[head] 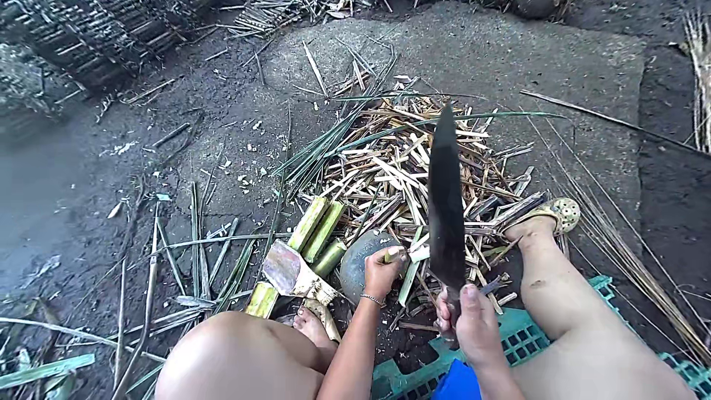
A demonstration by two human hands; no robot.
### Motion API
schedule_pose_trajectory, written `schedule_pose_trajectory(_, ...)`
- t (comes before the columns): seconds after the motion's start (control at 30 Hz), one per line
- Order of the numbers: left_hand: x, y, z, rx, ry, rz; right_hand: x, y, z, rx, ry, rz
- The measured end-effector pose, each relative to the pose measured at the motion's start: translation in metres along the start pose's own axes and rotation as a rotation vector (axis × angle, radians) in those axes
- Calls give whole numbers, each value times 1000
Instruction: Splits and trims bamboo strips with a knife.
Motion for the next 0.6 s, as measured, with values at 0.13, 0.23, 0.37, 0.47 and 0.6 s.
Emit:
schedule_pose_trajectory(0.13,4,1,-3,-85,55,-37,7,-1,-3,2,18,-6)
schedule_pose_trajectory(0.23,2,3,-9,-96,55,-79,0,-1,-10,29,90,-50)
schedule_pose_trajectory(0.37,8,5,-11,-83,44,-79,-18,-7,-19,49,268,-85)
schedule_pose_trajectory(0.47,10,2,-10,-68,28,-42,-29,-11,-21,43,352,-98)
schedule_pose_trajectory(0.6,7,4,0,97,-41,72,-27,-14,-20,53,372,-141)
Point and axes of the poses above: each hand's wrist, its own y-axis away from the middle knuckle, its own z-axis out of the back of the hand, x = y × z, the point moved 2 cm from there along -y, towards the middle knuckle
